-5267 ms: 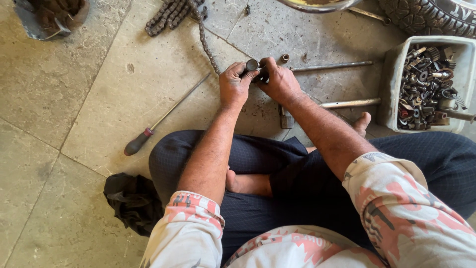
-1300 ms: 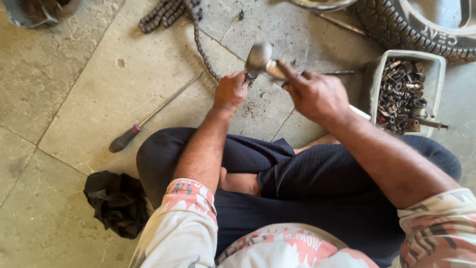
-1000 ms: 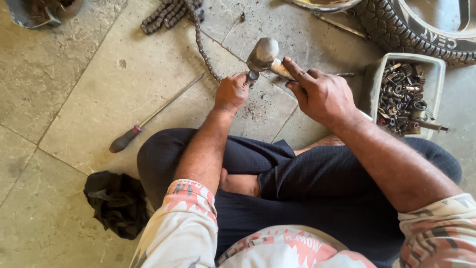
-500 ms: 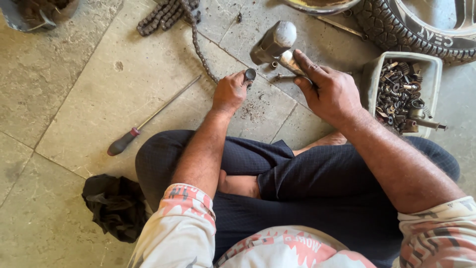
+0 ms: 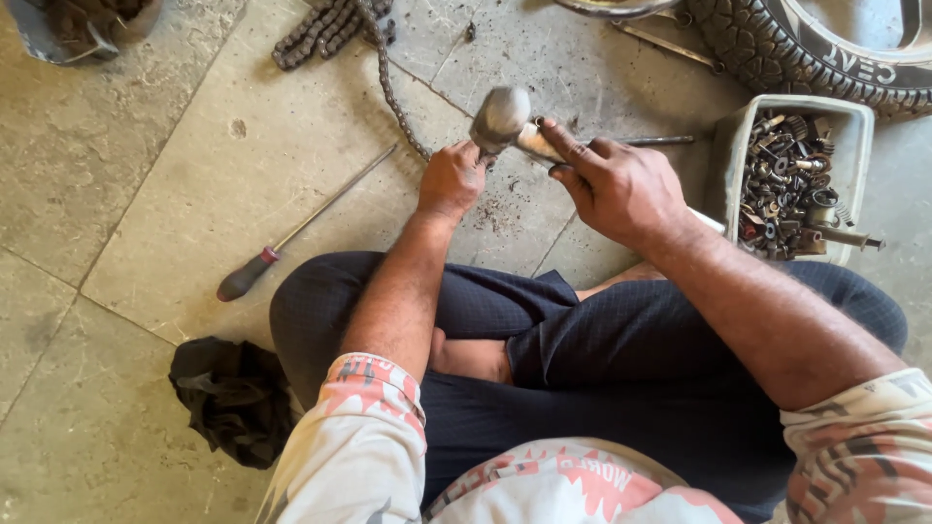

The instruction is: Repairing and adjusting a motorcycle chain using a hammer and pins while sitting on the floor.

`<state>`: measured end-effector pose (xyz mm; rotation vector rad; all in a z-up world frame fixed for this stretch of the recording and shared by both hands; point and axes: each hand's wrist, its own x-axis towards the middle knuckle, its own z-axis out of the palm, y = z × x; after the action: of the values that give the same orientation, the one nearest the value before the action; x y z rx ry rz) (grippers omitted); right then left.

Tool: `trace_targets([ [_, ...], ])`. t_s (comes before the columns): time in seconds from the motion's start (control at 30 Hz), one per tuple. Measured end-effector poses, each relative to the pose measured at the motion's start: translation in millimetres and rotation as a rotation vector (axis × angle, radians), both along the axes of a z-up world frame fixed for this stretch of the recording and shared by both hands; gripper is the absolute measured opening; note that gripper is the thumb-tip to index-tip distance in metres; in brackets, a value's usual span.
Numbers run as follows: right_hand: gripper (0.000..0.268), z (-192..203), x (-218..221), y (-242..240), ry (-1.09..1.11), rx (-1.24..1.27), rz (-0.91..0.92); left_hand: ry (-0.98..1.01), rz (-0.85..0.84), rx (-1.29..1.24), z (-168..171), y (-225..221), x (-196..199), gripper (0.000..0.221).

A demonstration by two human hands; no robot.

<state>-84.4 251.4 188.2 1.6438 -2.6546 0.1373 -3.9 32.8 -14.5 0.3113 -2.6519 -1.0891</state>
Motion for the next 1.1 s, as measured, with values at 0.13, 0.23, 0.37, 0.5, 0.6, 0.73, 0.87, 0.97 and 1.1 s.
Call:
trace_targets([
  [0.13, 0.054, 1, 3, 0, -0.055, -0.087, -0.005, -0.025, 0.001, -0.003, -5, 3, 3, 0.012],
  [0.23, 0.051, -10, -1, -1, -0.076, 0.083, -0.068, 0.001, 0.043, -0.089, -6, 1, -1, 0.010],
  [0.37, 0.056, -4, 0, -3, -0.076, -0.025, -0.011, -0.005, 0.035, -0.040, 10, 0, 0, 0.009],
  [0.5, 0.053, -1, -1, 2, -0.153, 0.055, -0.096, -0.026, 0.035, -0.043, -6, 1, -4, 0.012],
  [0.6, 0.050, 0, -10, 10, -0.215, 0.127, -0.199, -0.047, 0.032, -0.023, -3, -2, -6, 0.017],
  [0.73, 0.053, 21, -20, 14, -0.221, 0.053, -0.196, -0.064, 0.022, -0.016, -12, 3, -11, 0.024],
  [0.87, 0.056, 14, -31, 25, -0.346, 0.407, -0.253, -0.093, 0.062, 0.104, -9, 0, -8, 0.027],
  [0.97, 0.054, -2, -36, 31, -0.394, 0.484, -0.196, -0.030, 0.100, 0.182, 3, -2, -8, 0.025],
  [1.1, 0.052, -37, -45, 38, -0.587, 0.730, -0.250, 0.035, 0.166, 0.218, 8, -5, -8, 0.021],
])
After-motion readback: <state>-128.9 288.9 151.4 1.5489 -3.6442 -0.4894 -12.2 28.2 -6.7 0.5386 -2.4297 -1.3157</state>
